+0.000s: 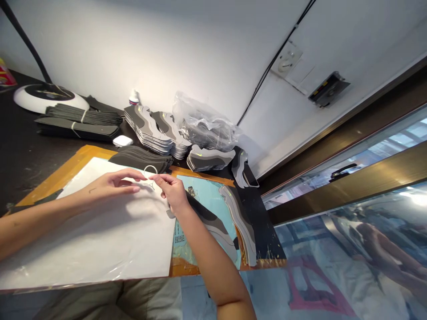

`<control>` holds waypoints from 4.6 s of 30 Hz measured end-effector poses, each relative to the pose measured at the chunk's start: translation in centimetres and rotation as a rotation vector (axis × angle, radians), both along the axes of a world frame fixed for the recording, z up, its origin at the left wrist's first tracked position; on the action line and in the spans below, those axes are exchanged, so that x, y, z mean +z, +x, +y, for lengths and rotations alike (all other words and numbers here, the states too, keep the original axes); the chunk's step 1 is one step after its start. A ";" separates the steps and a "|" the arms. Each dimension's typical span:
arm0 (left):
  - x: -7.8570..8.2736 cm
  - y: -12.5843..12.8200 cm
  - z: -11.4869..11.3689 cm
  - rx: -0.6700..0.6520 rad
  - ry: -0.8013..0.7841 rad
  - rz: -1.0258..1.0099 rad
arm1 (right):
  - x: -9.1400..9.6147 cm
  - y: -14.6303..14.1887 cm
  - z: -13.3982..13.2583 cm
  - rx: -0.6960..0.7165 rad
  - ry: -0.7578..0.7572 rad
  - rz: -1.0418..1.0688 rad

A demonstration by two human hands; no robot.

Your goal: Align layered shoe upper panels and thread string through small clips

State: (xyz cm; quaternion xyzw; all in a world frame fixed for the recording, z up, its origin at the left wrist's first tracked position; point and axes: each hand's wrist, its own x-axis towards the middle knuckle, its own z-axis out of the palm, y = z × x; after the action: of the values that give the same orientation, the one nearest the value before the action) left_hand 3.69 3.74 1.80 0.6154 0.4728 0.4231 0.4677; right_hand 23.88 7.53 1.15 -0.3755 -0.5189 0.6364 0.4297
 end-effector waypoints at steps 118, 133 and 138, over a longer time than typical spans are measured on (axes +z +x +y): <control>-3.0 0.9 -1.2 -0.168 0.655 0.724 | -0.4 0.9 -0.1 -0.037 0.496 -0.525; 12.0 0.3 23.0 0.283 0.563 0.563 | -1.3 2.5 2.2 -0.114 0.436 -1.142; 13.7 6.1 31.0 -0.029 0.469 0.614 | -2.6 2.4 2.3 -0.178 0.427 -1.091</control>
State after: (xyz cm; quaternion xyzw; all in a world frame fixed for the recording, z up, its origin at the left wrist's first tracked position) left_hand 9.74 34.71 15.53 0.8103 0.4726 0.3091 0.1568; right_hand 26.25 9.86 -1.49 -0.5956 -0.7481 0.1944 0.2188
